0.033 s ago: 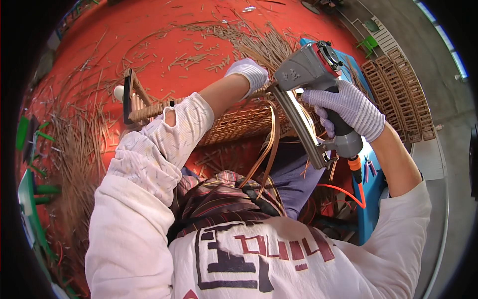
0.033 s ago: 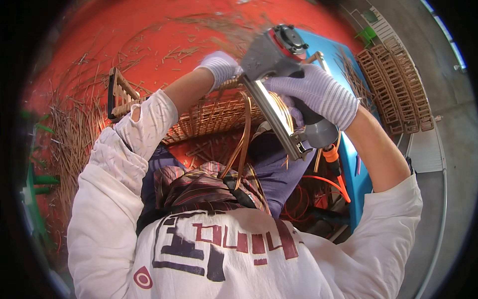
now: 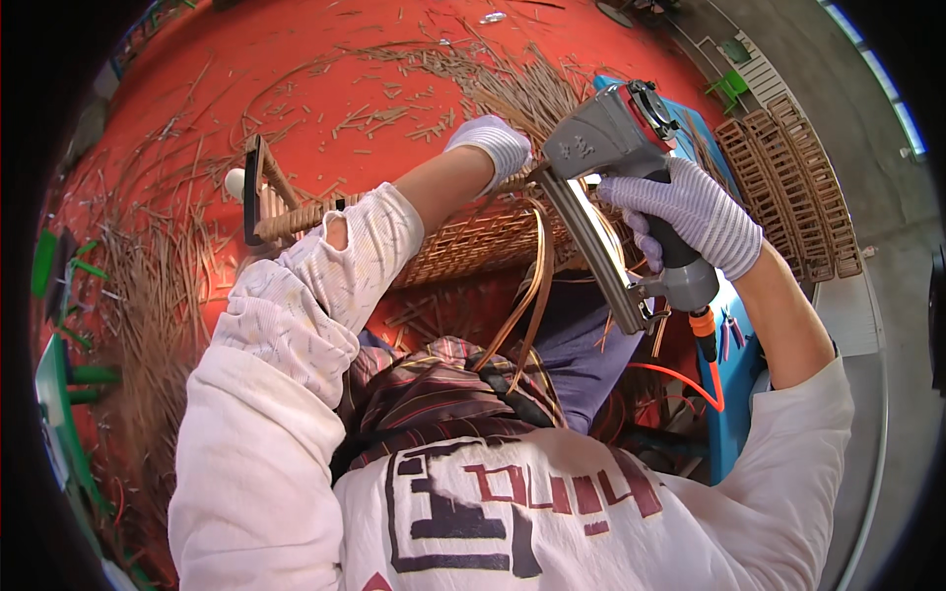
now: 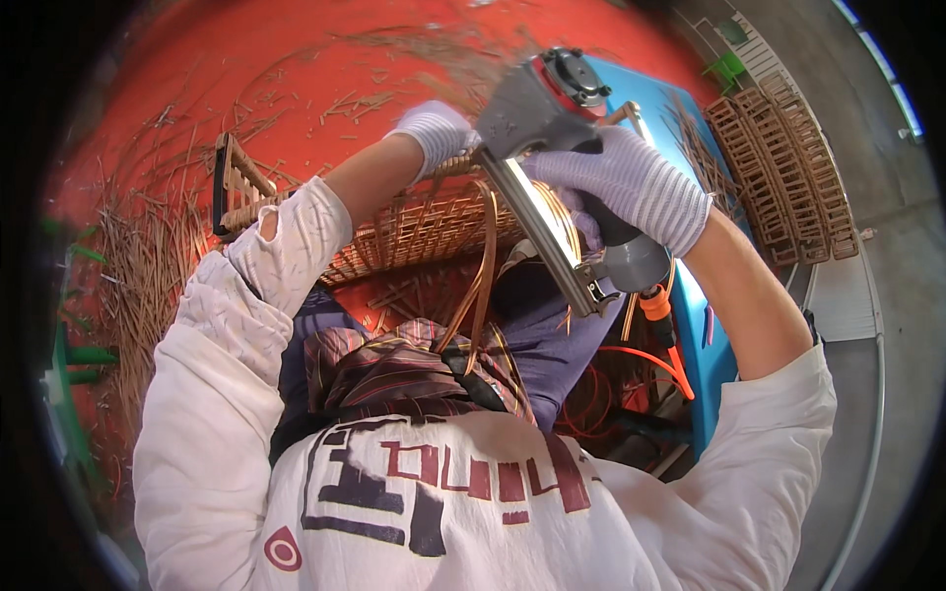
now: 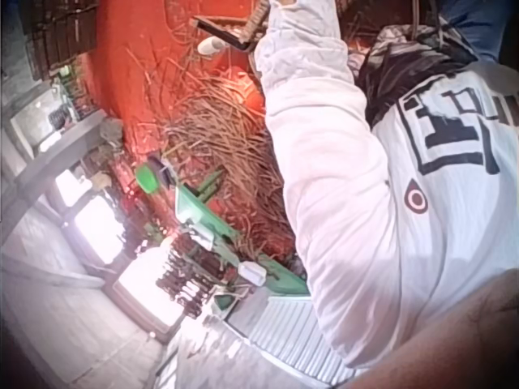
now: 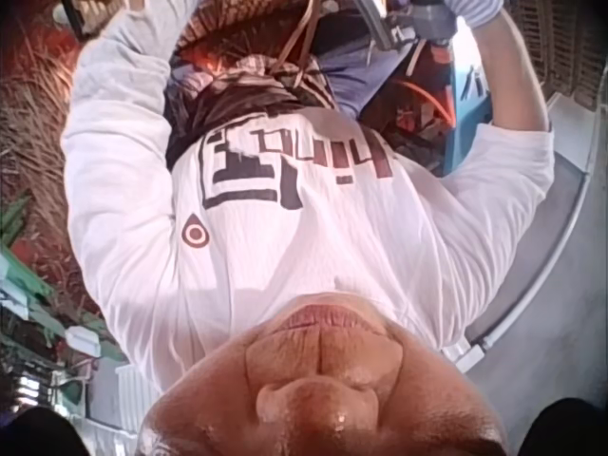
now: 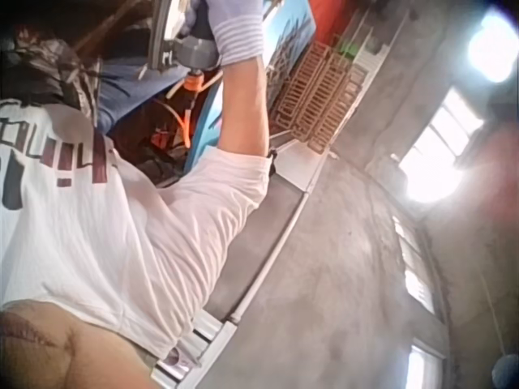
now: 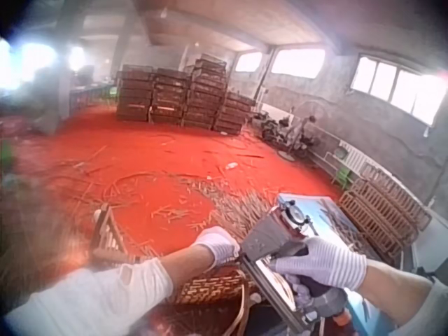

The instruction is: Assembling and weaving a bamboo basket frame using a pneumatic stapler and hand tools.

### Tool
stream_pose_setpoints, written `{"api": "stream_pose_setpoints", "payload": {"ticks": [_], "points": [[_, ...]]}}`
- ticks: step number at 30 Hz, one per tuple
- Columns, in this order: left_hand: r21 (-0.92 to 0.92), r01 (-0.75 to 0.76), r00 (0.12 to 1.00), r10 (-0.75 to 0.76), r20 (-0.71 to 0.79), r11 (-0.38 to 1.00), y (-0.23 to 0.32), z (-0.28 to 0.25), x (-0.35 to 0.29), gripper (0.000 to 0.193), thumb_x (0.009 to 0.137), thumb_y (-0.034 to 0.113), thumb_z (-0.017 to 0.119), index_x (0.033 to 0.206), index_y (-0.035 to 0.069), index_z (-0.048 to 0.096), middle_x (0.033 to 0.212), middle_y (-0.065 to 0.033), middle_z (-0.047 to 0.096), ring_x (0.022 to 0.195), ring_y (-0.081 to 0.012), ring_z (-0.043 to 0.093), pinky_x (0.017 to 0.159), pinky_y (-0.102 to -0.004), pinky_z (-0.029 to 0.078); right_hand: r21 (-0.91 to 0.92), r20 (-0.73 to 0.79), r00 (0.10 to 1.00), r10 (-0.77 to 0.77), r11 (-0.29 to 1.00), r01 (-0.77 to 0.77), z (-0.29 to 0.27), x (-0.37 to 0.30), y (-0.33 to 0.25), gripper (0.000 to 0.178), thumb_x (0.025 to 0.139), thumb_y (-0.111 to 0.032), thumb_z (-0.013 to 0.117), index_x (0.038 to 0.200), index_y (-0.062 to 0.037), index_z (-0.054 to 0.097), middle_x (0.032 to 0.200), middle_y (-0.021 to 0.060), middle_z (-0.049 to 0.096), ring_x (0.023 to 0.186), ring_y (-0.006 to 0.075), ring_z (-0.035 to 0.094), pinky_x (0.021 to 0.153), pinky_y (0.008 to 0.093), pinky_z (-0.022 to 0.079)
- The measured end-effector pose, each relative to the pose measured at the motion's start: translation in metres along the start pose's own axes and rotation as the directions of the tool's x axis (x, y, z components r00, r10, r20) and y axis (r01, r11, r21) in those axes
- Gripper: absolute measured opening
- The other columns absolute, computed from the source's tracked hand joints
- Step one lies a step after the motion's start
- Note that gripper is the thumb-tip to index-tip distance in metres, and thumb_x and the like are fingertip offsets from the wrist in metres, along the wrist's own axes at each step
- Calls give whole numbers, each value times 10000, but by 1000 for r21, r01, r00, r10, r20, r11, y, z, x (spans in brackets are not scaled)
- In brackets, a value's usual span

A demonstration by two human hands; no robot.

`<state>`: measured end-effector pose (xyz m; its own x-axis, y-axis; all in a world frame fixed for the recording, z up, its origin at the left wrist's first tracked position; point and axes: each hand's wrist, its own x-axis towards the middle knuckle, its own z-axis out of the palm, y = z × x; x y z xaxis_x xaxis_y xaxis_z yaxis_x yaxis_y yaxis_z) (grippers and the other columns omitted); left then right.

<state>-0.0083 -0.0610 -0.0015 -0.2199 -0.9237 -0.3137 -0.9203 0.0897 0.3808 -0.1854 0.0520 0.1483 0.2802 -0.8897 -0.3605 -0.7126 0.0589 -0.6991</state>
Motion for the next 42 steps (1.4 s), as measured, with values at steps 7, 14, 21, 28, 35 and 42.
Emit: {"api": "stream_pose_setpoints", "payload": {"ticks": [7, 14, 21, 28, 35, 42], "points": [[-43, 13, 1000, -14, -13, 999, 1, -2, -7, 451, 920, 380, 489, 1193, 64, 661, 1264, -158, 625, 1164, -327, 607, 964, -425, 490, -46, -10, 999, 32, 998, -33, 2, 2, -2, 291, 870, -304, 708, 843, -33, 604, 564, -2, 523, 415, 98, 536, 390, 254, 460], [-37, 55, 998, -56, -26, 998, 0, 2, -7, 436, 934, 394, 480, 1126, 63, 688, 1179, -166, 657, 1092, -332, 634, 898, -412, 511, -77, 114, 980, 166, 985, -158, -10, 9, -18, 302, 876, -288, 699, 943, -1, 632, 555, 5, 516, 389, 100, 521, 356, 247, 449], [161, -104, 993, 112, -39, 981, 11, -1, -10, 416, 940, 386, 483, 1139, 88, 692, 1198, -150, 654, 1113, -327, 624, 924, -426, 505, 260, -37, 991, 128, 959, -114, -28, -33, 44, 284, 877, -293, 695, 794, -43, 589, 571, 14, 534, 419, 110, 538, 386, 275, 467], [47, -485, 768, 451, -455, 873, -52, 24, -13, 262, 832, 307, 677, 1025, 133, 705, 929, -105, 693, 843, -287, 666, 727, -410, 525, 429, -446, 788, 425, 874, -229, -81, -116, 218, 271, 850, -304, 714, 797, -74, 580, 615, 18, 550, 442, 120, 544, 411, 283, 453], [-290, -170, 905, 32, -425, 942, -18, 20, -24, 401, 863, 384, 657, 904, -11, 713, 801, -182, 694, 695, -282, 649, 690, -390, 483, -68, -736, 265, 623, 322, -944, -100, -219, 409, 498, 820, -337, 693, 1202, -34, 590, 1185, 222, 644, 1110, 382, 619, 967, 441, 481], [-365, -178, 842, -51, -537, 914, -19, 19, -39, 375, 872, 317, 691, 969, -45, 697, 713, -123, 670, 638, -159, 597, 609, -337, 463, -132, -878, 198, 436, 176, -975, -123, -209, 434, 611, 785, -502, 722, 1236, -111, 590, 1235, 113, 605, 1187, 281, 559, 980, 412, 455]]}}
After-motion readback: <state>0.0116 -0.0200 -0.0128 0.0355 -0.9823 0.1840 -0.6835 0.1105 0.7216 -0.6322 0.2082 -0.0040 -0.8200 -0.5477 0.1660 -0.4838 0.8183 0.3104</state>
